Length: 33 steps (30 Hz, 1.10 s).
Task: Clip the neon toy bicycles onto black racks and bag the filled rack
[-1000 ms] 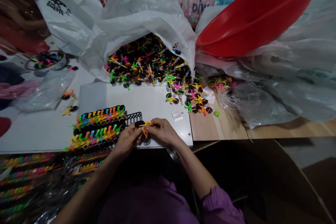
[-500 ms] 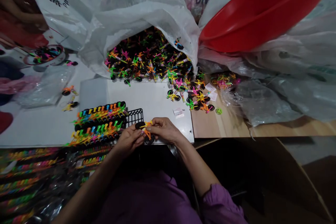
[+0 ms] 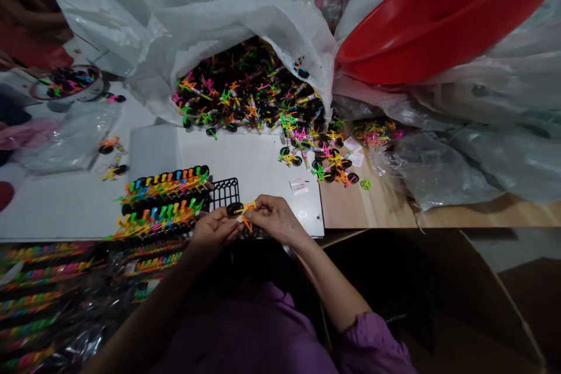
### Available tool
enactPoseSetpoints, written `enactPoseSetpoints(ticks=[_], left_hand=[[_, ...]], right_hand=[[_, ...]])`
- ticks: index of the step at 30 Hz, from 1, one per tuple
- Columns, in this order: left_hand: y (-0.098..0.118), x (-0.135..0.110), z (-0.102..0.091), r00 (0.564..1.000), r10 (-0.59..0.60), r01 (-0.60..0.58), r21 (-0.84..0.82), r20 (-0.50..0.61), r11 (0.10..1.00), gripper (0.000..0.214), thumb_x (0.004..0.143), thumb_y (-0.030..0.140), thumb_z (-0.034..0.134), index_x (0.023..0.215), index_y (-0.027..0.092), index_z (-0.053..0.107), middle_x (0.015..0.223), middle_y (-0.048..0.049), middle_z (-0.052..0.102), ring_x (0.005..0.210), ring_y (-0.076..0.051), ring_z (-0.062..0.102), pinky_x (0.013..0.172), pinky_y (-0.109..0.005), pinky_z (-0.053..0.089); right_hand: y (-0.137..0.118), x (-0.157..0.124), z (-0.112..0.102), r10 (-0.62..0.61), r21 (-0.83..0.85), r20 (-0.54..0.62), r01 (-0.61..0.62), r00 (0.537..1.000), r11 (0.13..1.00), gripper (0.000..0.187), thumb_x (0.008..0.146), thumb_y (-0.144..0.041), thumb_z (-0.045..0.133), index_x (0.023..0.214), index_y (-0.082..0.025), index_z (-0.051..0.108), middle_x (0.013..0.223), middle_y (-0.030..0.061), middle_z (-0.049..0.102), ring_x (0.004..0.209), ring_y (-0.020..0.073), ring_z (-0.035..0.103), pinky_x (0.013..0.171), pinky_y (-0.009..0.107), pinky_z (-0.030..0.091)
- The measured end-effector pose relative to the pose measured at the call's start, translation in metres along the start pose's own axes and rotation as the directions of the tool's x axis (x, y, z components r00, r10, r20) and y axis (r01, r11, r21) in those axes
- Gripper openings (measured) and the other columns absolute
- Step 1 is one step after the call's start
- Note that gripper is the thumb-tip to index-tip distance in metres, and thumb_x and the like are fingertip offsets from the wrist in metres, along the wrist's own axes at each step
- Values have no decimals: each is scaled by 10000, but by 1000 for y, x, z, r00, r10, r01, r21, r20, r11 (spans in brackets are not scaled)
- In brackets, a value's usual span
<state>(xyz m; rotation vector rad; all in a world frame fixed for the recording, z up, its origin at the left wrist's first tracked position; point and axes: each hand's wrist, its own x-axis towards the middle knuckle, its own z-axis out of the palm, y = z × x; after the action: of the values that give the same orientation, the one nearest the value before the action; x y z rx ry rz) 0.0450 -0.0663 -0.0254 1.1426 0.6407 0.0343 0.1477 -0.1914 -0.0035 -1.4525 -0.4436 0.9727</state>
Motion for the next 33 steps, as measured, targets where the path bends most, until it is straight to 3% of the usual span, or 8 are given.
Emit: enactPoseSetpoints(ticks=[3, 8, 12, 18, 22, 27, 30, 33], left_hand=[[-10, 2, 7, 991, 42, -38, 29, -125, 999, 339, 593, 404, 726, 726, 147, 549, 563, 25, 578, 463, -58, 456, 453, -176, 314], [-12, 3, 18, 984, 65, -64, 14, -165, 998, 363, 623, 434, 703, 769, 146, 538, 554, 42, 552, 440, -50, 436, 426, -173, 306], [-4, 5, 19, 981, 108, -119, -60, -159, 991, 424, 682, 469, 658, 921, 142, 532, 581, 38, 551, 488, -74, 481, 470, -193, 374], [5, 21, 21, 902, 242, -284, -69, -358, 956, 358, 729, 436, 631, 941, 156, 565, 794, -21, 613, 661, -105, 568, 651, -243, 461], [1, 26, 37, 846, 442, -423, 129, -298, 897, 216, 772, 346, 593, 904, 175, 601, 982, -57, 582, 924, -160, 568, 828, -294, 459], [13, 1, 43, 753, 640, -527, 443, -152, 725, 151, 787, 266, 563, 910, 185, 595, 1089, -91, 556, 1068, -207, 518, 919, -361, 424], [39, -26, 17, 665, 747, -528, 722, 24, 447, 406, 730, 247, 645, 1119, 198, 538, 1186, -103, 533, 1129, -237, 479, 978, -392, 370], [56, -44, -24, 597, 789, -420, 894, 141, 158, 356, 787, 214, 579, 1140, 200, 536, 1106, -96, 578, 1068, -237, 506, 956, -406, 363]], right_hand=[[9, 2, 1, -62, -207, -129, 34, 990, 978, 258, 733, -401, 590, 660, -170, 501, 544, -61, 420, 480, 65, 336, 446, 191, 236], [12, 14, -7, -94, -192, -22, 88, 995, 977, 280, 752, -423, 574, 684, -156, 524, 589, -34, 486, 535, 90, 416, 495, 202, 304], [1, 22, -8, -183, -405, -7, 165, 983, 899, 247, 813, -384, 533, 719, -157, 564, 632, -9, 538, 578, 111, 465, 538, 217, 344], [-5, 1, 10, -523, -614, -252, 283, 814, 737, 194, 831, -352, 539, 877, -181, 617, 847, 61, 603, 753, 174, 539, 699, 279, 413], [13, -2, 21, -238, -406, -245, 123, 940, 906, 229, 789, -379, 539, 796, -169, 630, 642, 17, 589, 570, 151, 512, 543, 253, 392], [16, 15, 29, -212, -163, -271, 172, 939, 972, 236, 750, -363, 526, 813, -149, 602, 684, 19, 597, 649, 167, 529, 572, 248, 413], [13, 25, 40, -263, -115, -201, 243, 944, 963, 212, 735, -318, 549, 867, -158, 593, 788, 31, 616, 718, 173, 555, 644, 255, 439], [23, 37, 56, -307, -192, -60, 291, 950, 937, 178, 748, -266, 542, 891, -168, 583, 857, 46, 614, 763, 176, 564, 694, 266, 443]])
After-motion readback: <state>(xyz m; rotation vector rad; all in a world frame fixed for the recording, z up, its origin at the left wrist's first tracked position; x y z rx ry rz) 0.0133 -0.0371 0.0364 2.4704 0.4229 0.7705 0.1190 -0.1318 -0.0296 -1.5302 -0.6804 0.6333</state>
